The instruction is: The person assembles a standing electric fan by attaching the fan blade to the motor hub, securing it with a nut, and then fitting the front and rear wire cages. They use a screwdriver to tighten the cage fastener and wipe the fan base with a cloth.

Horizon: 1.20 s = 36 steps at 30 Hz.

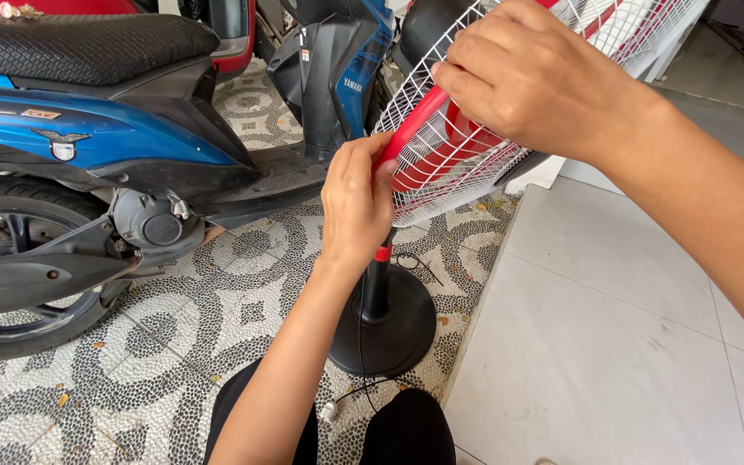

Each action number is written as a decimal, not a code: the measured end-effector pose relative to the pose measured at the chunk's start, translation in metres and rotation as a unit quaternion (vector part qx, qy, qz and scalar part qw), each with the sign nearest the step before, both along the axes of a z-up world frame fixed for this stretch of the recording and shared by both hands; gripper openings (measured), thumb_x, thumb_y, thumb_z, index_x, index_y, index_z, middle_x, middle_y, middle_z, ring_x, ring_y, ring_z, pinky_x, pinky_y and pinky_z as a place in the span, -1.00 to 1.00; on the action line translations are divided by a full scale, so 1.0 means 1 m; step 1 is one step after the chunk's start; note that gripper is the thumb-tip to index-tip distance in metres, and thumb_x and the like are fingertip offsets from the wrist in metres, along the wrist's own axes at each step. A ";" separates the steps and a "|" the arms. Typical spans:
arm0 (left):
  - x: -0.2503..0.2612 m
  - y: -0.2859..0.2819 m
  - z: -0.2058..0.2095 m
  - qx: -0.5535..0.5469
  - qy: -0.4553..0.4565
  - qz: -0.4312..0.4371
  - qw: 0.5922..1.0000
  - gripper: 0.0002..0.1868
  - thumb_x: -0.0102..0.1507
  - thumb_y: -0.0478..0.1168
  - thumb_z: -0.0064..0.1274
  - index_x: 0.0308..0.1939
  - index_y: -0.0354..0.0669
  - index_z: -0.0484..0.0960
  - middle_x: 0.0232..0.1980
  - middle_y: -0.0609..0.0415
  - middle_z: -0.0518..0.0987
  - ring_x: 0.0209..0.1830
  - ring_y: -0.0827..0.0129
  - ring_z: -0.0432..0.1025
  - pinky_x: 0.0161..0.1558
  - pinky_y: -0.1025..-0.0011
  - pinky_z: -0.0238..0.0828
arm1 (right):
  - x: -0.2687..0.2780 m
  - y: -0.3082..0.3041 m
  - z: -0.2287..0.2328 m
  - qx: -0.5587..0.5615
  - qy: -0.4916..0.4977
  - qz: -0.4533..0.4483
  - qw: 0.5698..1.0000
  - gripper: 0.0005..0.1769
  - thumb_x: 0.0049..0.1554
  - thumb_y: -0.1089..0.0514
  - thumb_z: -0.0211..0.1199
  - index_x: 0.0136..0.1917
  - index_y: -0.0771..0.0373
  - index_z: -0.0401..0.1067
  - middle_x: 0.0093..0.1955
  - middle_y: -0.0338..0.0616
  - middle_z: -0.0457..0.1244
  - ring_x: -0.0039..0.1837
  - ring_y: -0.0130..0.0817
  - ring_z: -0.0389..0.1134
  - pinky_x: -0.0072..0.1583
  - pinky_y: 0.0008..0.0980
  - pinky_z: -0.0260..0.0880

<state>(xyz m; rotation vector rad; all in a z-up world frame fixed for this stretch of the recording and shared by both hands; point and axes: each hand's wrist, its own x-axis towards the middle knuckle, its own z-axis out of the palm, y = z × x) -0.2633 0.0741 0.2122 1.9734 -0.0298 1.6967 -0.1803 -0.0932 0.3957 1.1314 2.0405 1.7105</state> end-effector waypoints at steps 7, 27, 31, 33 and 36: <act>0.006 0.017 -0.030 -0.068 -0.022 -0.062 0.996 -0.69 0.23 -0.30 0.28 0.00 -0.32 0.58 0.00 -0.10 0.56 -0.01 0.22 0.55 0.03 0.33 0.53 | 0.002 0.000 -0.002 0.018 -0.007 -0.013 1.000 -0.83 0.06 0.24 0.34 -0.04 0.29 0.56 0.08 -0.16 0.37 0.28 -0.29 0.37 0.25 -0.31 0.32; 0.052 0.067 -0.107 -0.196 -0.082 -0.289 0.933 -0.65 0.42 -0.17 0.19 0.16 -0.23 0.42 0.19 0.06 0.45 0.13 0.44 0.42 0.25 0.38 0.41 | 0.035 -0.004 -0.016 0.018 0.111 0.006 0.994 -0.69 0.24 0.07 0.45 0.19 0.22 0.51 0.16 -0.18 0.30 0.19 -0.30 0.34 0.16 -0.29 0.37; 0.067 0.062 -0.156 -0.350 -0.008 -0.292 0.890 -0.57 0.44 -0.10 -0.04 0.33 -0.17 0.31 0.31 0.04 0.44 0.26 0.38 0.36 0.26 0.31 0.30 | 0.046 0.003 -0.015 0.020 0.126 0.022 0.992 -0.72 0.28 0.10 0.40 0.20 0.24 0.50 0.16 -0.22 0.30 0.11 -0.39 0.34 0.10 -0.38 0.38; 0.081 0.055 -0.177 -0.394 0.050 -0.306 0.865 -0.54 0.41 -0.14 -0.11 0.37 -0.13 0.24 0.35 0.09 0.40 0.28 0.41 0.33 0.26 0.31 0.27 | 0.049 0.009 -0.015 0.035 0.116 0.032 0.992 -0.72 0.28 0.07 0.42 0.17 0.24 0.51 0.12 -0.20 0.31 0.07 -0.37 0.35 0.07 -0.37 0.39; 0.104 0.049 -0.197 -0.423 0.095 -0.330 0.839 -0.52 0.39 -0.23 -0.20 0.40 -0.08 0.16 0.44 0.16 0.32 0.33 0.48 0.29 0.31 0.34 0.22 | 0.054 0.014 -0.012 0.051 0.121 0.031 0.991 -0.75 0.32 0.05 0.44 0.12 0.23 0.52 0.02 -0.20 0.34 -0.04 -0.33 0.37 0.01 -0.33 0.41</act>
